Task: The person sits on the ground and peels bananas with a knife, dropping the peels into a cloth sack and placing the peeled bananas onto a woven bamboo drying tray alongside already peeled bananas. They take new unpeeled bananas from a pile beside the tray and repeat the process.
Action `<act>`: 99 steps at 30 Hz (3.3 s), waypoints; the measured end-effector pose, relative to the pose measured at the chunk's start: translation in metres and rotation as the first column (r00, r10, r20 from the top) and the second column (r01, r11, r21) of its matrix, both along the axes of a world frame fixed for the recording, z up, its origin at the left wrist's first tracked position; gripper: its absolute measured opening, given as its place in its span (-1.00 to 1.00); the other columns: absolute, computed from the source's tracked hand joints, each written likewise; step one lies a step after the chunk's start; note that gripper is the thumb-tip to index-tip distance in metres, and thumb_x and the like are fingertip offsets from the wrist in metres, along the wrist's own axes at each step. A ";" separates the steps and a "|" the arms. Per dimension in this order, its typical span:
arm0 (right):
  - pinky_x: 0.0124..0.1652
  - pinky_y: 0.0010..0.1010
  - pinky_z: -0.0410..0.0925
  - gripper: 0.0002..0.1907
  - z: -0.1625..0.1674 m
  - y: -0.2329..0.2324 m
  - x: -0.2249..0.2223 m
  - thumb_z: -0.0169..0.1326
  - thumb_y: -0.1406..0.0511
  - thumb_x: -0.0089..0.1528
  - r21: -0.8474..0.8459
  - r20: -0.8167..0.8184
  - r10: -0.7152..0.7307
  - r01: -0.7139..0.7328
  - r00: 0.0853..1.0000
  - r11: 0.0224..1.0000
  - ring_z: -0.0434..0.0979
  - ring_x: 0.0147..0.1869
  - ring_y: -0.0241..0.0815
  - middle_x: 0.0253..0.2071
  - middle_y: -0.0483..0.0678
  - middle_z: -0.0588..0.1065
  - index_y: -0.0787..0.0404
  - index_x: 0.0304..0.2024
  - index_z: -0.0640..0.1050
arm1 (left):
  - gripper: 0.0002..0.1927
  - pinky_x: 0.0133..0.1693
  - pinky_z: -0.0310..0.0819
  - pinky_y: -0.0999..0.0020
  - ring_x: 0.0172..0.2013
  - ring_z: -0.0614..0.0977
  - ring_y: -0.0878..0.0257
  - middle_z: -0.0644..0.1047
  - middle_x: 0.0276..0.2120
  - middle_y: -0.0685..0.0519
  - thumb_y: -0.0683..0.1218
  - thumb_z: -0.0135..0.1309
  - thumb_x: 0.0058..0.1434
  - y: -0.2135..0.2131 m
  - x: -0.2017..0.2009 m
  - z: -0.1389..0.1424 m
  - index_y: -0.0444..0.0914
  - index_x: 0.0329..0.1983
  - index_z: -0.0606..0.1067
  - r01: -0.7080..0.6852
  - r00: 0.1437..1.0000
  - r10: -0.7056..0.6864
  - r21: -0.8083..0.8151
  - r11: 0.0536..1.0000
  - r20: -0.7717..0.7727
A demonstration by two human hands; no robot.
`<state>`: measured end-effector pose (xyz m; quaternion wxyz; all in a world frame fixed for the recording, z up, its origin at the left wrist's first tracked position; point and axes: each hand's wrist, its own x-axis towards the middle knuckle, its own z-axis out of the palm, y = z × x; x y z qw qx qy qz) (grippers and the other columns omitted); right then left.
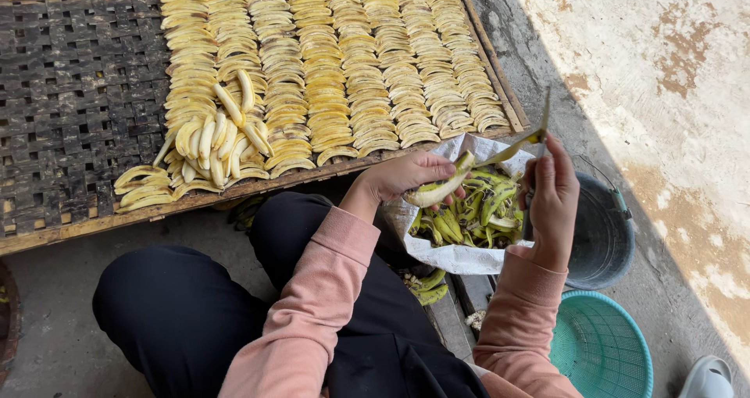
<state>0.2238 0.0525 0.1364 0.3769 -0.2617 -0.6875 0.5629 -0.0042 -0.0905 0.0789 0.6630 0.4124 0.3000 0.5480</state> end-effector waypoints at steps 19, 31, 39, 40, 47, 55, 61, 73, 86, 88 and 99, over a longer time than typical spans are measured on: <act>-0.40 -0.62 0.17 -0.82 -0.079 -0.052 -0.058 0.06 0.31 0.49 0.178 -0.050 -0.168 0.174 0.984 0.968 0.30 -0.36 -0.54 -0.34 -0.22 0.47 0.32 -0.01 0.59 | -0.77 -0.19 0.48 0.52 -0.27 0.57 0.44 0.64 -0.24 0.11 -0.08 0.11 0.41 0.060 0.077 -0.067 -0.35 -0.06 0.60 -0.826 0.481 0.857 -0.233 0.514 0.185; -0.37 -0.53 0.22 -0.86 -0.056 -0.067 -0.056 0.06 0.33 0.46 0.226 -0.040 -0.208 0.212 0.977 0.951 0.32 -0.36 -0.43 -0.37 -0.20 0.45 0.31 -0.10 0.54 | -0.68 -0.16 0.48 0.51 -0.25 0.57 0.43 0.61 -0.21 0.12 0.08 0.02 0.46 0.071 0.073 -0.080 -0.24 -0.02 0.58 -0.691 0.627 0.729 -0.235 0.684 0.275; -0.27 -0.35 0.36 -0.92 -0.039 -0.050 -0.042 0.06 0.38 0.43 0.634 0.163 -0.176 0.033 0.971 0.773 0.51 -0.30 -0.20 -0.32 -0.01 0.49 0.31 -0.11 0.50 | -0.11 -0.22 0.67 0.33 -0.25 0.67 0.22 0.61 -0.30 0.01 0.59 -0.24 0.15 0.046 0.044 -0.059 -0.28 -0.06 0.48 -0.022 0.906 0.196 -0.420 0.907 0.376; -0.28 -0.38 0.37 -0.90 -0.041 -0.048 -0.042 0.05 0.37 0.46 0.551 0.176 -0.138 0.019 0.975 0.834 0.51 -0.31 -0.25 -0.34 -0.06 0.50 0.30 -0.13 0.49 | -0.11 -0.21 0.68 0.34 -0.25 0.68 0.21 0.62 -0.29 0.00 0.57 -0.20 0.12 0.041 0.037 -0.054 -0.29 0.00 0.48 -0.035 0.895 0.187 -0.354 0.935 0.405; -0.51 -0.52 0.28 -0.87 -0.040 -0.021 -0.010 0.05 0.28 0.44 -0.404 -0.325 -0.107 -0.035 0.940 0.914 0.41 -0.39 -0.36 -0.35 -0.13 0.47 0.22 -0.09 0.47 | -0.40 -0.11 0.62 0.33 -0.22 0.58 0.32 0.47 -0.16 0.09 0.03 0.11 0.38 0.024 0.021 -0.027 -0.08 0.44 0.24 -0.085 0.976 0.075 0.042 0.995 0.204; -0.40 -0.60 0.33 -0.53 -0.049 -0.034 0.008 -0.01 0.25 0.50 0.305 0.128 -0.176 0.130 0.976 0.943 0.38 -0.27 -0.44 -0.09 -0.08 0.42 0.27 0.41 0.25 | -0.62 -0.25 0.72 0.27 -0.33 0.62 0.23 0.37 -0.21 0.03 0.11 -0.25 0.52 0.054 0.016 -0.045 -0.32 0.03 0.30 -0.643 0.700 0.668 -0.182 0.744 0.252; -0.35 -0.68 0.19 -0.43 -0.061 -0.108 -0.025 -0.22 0.24 0.49 0.015 0.127 0.269 -0.273 0.955 0.962 0.21 -0.33 -0.47 -0.24 -0.19 0.36 0.15 0.55 0.13 | -0.58 -0.50 0.35 0.52 -0.44 0.36 0.43 0.46 -0.20 0.07 0.11 -0.31 0.53 0.058 0.001 -0.068 -0.25 0.08 0.45 -0.898 0.284 0.925 -0.268 0.349 0.253; -0.22 -0.61 0.20 -0.47 -0.061 -0.125 -0.065 -0.17 0.31 0.49 0.097 0.198 0.405 -0.429 0.892 0.898 0.16 -0.28 -0.40 -0.35 -0.25 0.23 0.21 0.52 0.22 | -0.59 -0.51 0.32 0.49 -0.45 0.36 0.43 0.45 -0.33 0.14 0.16 -0.28 0.50 0.047 -0.023 -0.074 -0.20 -0.02 0.45 -0.859 0.164 0.969 -0.456 0.231 0.183; 0.32 -0.31 0.25 -0.53 -0.077 -0.115 -0.101 -0.16 0.34 0.46 0.332 0.274 0.284 -0.368 0.919 0.869 0.44 0.43 -0.03 0.34 0.19 0.44 0.26 0.43 0.30 | -0.72 0.01 0.64 0.07 -0.41 0.54 0.20 0.41 -0.47 0.09 -0.02 -0.28 0.52 0.024 -0.024 -0.078 -0.25 -0.23 0.35 -0.677 0.263 0.707 -0.396 0.620 0.657; 0.30 -0.32 0.26 -0.53 -0.082 -0.114 -0.107 -0.17 0.35 0.46 0.334 0.258 0.292 -0.368 0.921 0.868 0.44 0.41 -0.02 0.34 0.18 0.44 0.26 0.43 0.30 | -0.71 0.11 0.55 0.08 -0.18 0.68 0.02 0.46 -0.38 0.08 -0.09 -0.29 0.55 0.021 -0.027 -0.083 -0.32 -0.29 0.30 -0.690 0.271 0.730 -0.402 0.602 0.627; 0.09 -0.15 0.37 -0.47 -0.062 -0.123 -0.144 -0.08 0.34 0.44 0.560 0.438 0.129 -0.382 0.890 0.735 0.52 0.19 0.18 0.15 0.21 0.49 0.15 0.48 0.27 | -0.52 0.12 0.46 0.34 0.14 0.55 0.18 0.58 0.08 -0.11 0.12 -0.29 0.46 -0.012 -0.044 -0.076 -0.33 0.08 0.44 -0.745 0.386 0.611 -0.157 0.648 0.691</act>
